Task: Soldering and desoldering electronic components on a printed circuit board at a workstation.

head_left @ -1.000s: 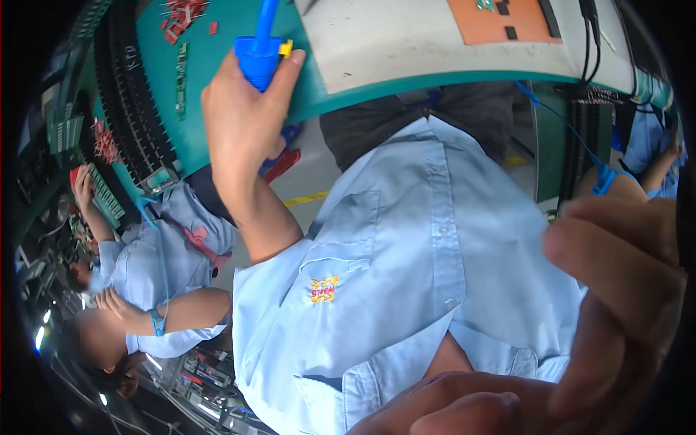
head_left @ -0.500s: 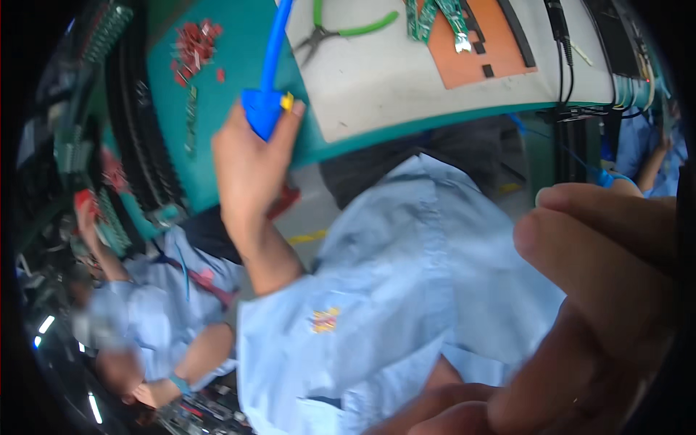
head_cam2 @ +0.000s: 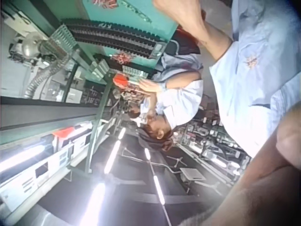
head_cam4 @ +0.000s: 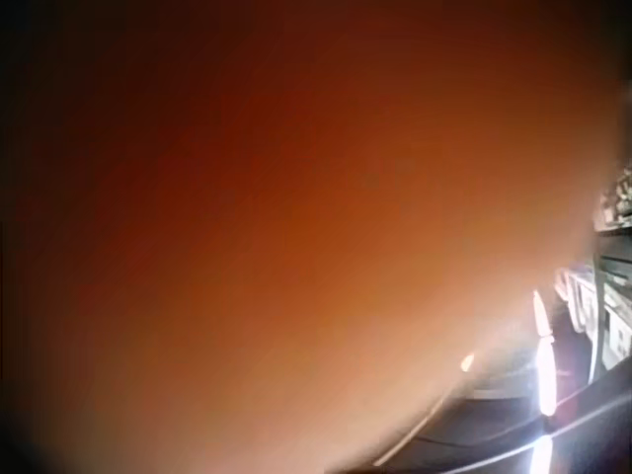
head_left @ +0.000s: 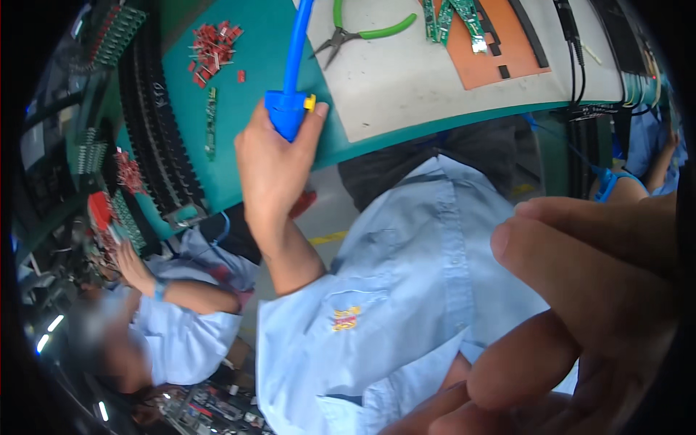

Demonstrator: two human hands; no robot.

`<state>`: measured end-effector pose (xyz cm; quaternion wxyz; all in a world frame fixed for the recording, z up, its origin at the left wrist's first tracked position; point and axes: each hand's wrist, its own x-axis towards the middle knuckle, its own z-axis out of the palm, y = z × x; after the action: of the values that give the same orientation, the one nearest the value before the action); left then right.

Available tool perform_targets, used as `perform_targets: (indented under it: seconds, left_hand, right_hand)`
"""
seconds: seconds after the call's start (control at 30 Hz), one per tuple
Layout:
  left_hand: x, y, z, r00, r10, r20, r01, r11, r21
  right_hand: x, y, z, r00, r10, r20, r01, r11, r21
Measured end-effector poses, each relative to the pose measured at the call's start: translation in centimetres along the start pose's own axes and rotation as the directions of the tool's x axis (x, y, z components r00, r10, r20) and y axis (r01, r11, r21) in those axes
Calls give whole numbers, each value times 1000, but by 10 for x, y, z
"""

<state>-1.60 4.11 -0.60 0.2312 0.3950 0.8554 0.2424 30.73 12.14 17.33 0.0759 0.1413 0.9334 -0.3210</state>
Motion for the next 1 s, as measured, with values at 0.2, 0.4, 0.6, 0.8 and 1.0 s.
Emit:
perform_targets:
  seconds: [0.2, 0.4, 0.6, 0.8, 1.0]
  left_hand:
    - [3, -10, -2, 996, 85, 33, -84, 996, -40]
    - [-5, -4, -4, 997, 53, 47, -52, 998, -31]
    - [8, -11, -3, 996, 74, 50, -72, 996, -59]
    - [3, -17, -4, 995, 91, 31, -90, 996, -18]
    - [-12, 9, 3, 997, 77, 24, -76, 997, -10]
  right_hand:
    - [-14, 6, -43, 962, 257, 95, -252, 966, -56]
    - [3, 7, -6, 997, -76, 29, 75, 997, 8]
    - [13, 14, -3, 985, -166, 52, 165, 986, 16]
    - [3, 12, -36, 997, -25, 67, 26, 999, -18]
    - [28, 18, 1, 889, -451, -75, 453, 891, 10]
